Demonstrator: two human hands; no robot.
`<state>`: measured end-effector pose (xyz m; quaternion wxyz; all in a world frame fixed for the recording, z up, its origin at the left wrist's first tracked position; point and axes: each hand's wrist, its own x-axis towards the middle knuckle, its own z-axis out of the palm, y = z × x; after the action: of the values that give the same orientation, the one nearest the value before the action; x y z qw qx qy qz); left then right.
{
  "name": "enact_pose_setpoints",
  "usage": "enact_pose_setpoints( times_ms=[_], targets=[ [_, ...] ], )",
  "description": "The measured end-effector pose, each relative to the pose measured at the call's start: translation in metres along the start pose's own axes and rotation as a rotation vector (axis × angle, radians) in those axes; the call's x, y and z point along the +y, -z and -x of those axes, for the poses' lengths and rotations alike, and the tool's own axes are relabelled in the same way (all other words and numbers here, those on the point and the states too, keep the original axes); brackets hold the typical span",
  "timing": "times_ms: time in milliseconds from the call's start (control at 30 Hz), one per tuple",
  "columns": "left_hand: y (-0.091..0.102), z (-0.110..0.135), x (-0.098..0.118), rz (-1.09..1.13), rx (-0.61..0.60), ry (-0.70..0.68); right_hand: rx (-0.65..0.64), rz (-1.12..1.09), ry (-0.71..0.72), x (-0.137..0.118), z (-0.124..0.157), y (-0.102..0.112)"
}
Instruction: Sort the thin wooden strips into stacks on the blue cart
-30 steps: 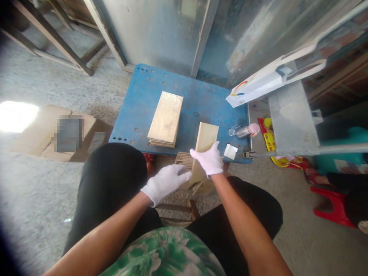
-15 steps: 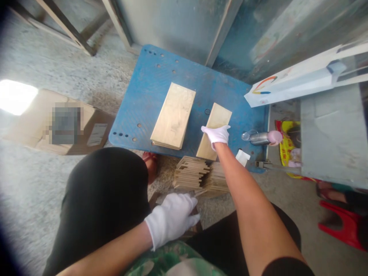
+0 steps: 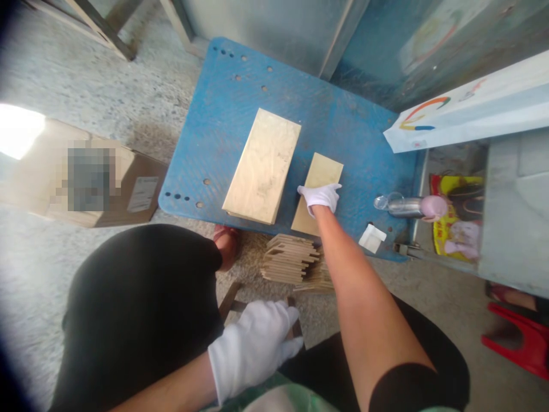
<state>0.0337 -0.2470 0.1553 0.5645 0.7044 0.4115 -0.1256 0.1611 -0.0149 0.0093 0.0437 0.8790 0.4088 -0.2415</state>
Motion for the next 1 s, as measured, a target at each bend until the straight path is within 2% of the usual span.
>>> enact_pose_setpoints(
  times_ms=[400, 533, 667, 767, 867, 1000],
  targets=[
    [-0.004, 0.001, -0.003, 0.032, 0.062, -0.007, 0.024, 0.126, -0.045, -0.017, 0.014, -0.009],
    [-0.005, 0.002, -0.001, 0.018, 0.123, -0.014, 0.011, 0.182, -0.060, -0.017, 0.015, -0.016],
    [-0.003, 0.002, 0.001, -0.024, 0.132, -0.013, 0.036, 0.159, -0.081, -0.011, 0.016, -0.019],
    [-0.004, 0.002, 0.003, -0.038, 0.132, -0.032, 0.085, 0.100, 0.005, -0.007, 0.016, -0.013],
    [-0.004, 0.002, 0.004, -0.069, 0.116, -0.032, 0.122, 0.015, 0.189, -0.005, 0.014, 0.001],
    [0.000, 0.001, 0.009, -0.094, -0.022, -0.028, 0.099, -0.065, 0.364, 0.009, 0.017, 0.023]
  ],
)
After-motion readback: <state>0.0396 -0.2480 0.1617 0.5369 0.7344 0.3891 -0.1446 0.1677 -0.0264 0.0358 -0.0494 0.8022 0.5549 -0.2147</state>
